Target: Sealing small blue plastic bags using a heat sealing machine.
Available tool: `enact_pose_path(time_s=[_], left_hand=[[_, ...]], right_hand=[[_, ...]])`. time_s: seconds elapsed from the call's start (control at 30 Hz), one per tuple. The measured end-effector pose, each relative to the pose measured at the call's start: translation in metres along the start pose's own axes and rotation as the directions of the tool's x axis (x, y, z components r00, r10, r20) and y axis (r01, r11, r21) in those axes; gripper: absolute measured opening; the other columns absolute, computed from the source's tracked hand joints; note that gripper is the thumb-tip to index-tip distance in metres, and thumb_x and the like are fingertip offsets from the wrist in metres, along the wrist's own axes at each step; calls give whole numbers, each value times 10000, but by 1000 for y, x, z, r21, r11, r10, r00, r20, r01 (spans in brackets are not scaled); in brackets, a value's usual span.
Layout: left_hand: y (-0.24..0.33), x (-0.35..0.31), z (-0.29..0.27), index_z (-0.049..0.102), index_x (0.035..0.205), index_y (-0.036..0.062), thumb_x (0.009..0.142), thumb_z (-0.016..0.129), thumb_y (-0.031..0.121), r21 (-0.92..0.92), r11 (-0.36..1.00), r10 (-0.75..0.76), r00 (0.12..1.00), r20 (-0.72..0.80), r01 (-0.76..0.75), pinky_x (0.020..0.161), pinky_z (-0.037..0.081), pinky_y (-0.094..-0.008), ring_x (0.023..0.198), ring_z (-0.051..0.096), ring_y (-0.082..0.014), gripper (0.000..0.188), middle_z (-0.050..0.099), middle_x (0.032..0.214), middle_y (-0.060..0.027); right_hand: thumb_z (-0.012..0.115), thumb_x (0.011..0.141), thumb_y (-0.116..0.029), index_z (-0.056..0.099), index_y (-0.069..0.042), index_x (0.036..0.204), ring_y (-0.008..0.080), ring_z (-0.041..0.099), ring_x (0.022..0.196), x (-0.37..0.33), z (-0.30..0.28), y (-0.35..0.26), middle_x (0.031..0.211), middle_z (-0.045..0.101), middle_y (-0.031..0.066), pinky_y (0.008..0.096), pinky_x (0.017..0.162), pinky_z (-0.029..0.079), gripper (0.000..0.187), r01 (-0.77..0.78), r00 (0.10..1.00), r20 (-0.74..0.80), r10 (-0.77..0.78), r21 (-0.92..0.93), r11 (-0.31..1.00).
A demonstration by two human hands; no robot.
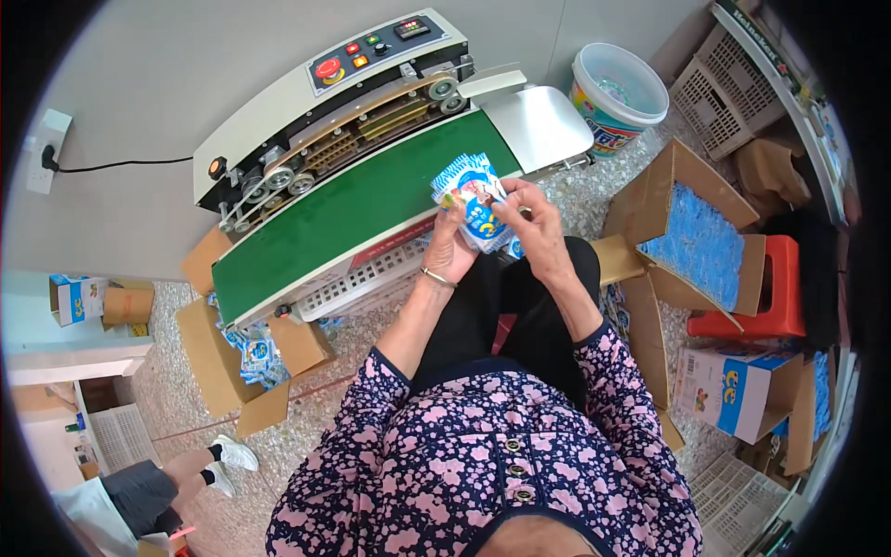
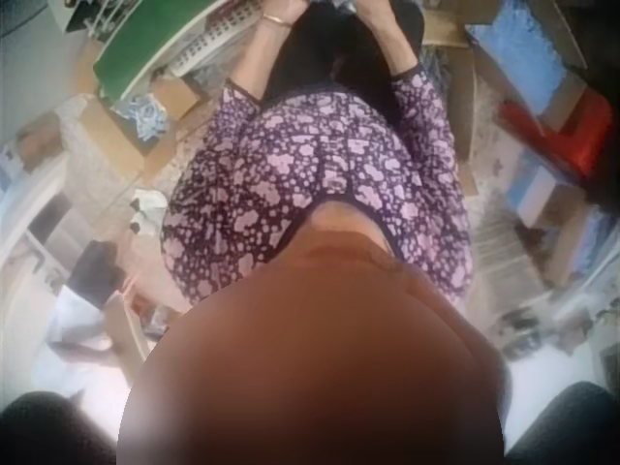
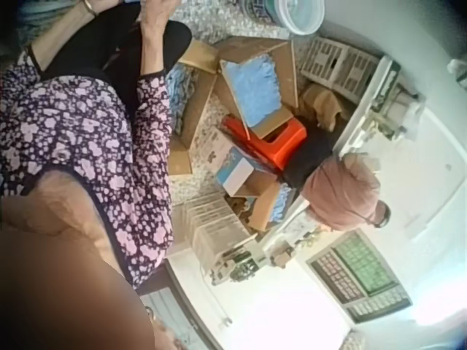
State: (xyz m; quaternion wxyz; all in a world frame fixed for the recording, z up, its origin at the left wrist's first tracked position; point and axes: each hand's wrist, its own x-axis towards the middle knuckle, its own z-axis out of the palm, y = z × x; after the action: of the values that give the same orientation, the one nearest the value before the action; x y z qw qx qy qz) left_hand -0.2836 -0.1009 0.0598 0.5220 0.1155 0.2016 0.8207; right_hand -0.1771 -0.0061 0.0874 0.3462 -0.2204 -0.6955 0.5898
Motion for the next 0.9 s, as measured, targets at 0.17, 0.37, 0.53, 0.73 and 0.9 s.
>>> enact_pose_path(time_s=[0.17, 0.37, 0.53, 0.73, 0.9], left_hand=[[-1, 9, 2, 460, 1243, 54, 809, 703, 163, 27, 997, 80, 995, -60, -78, 937, 467, -368, 1071, 561, -192, 509, 569, 1164, -62], [-1, 15, 7, 482, 1212, 28, 801, 676, 43, 144, 986, 104, 986, -133, -85, 907, 501, -372, 1041, 591, -215, 454, 585, 1145, -92], [2, 14, 11, 486, 1202, 17, 798, 664, 16, 156, 984, 108, 986, -131, -87, 886, 514, -364, 1024, 599, -210, 442, 590, 1129, -95], [7, 14, 15, 484, 1207, 18, 787, 666, 12, 136, 984, 136, 982, -128, -118, 877, 516, -356, 1023, 598, -206, 457, 588, 1136, -90], [10, 15, 18, 504, 1183, 17, 770, 672, 5, 182, 976, 142, 982, -121, -119, 850, 524, -343, 979, 615, -194, 446, 608, 1099, -81]], right_hand=[[639, 853, -163, 623, -15, 821, 34, 508, 703, 7, -2, 4, 757, 594, -29, 191, 669, 408, 152, -208, 961, -96, 258, 358, 910], [671, 828, -191, 642, 23, 876, 33, 523, 681, 10, 4, 0, 759, 618, -2, 186, 622, 411, 221, -228, 959, -85, 270, 337, 914], [679, 817, -177, 648, 19, 921, 42, 550, 705, 15, -6, 4, 795, 635, 6, 191, 646, 426, 225, -277, 956, -17, 294, 287, 917], [669, 828, -164, 633, -33, 916, 53, 578, 701, 18, -16, 3, 820, 648, 8, 196, 649, 448, 162, -356, 907, -26, 420, 486, 799], [697, 797, -185, 637, -41, 887, 33, 558, 668, 23, -32, 9, 776, 643, -15, 190, 590, 415, 180, -411, 912, 156, 380, 331, 850]])
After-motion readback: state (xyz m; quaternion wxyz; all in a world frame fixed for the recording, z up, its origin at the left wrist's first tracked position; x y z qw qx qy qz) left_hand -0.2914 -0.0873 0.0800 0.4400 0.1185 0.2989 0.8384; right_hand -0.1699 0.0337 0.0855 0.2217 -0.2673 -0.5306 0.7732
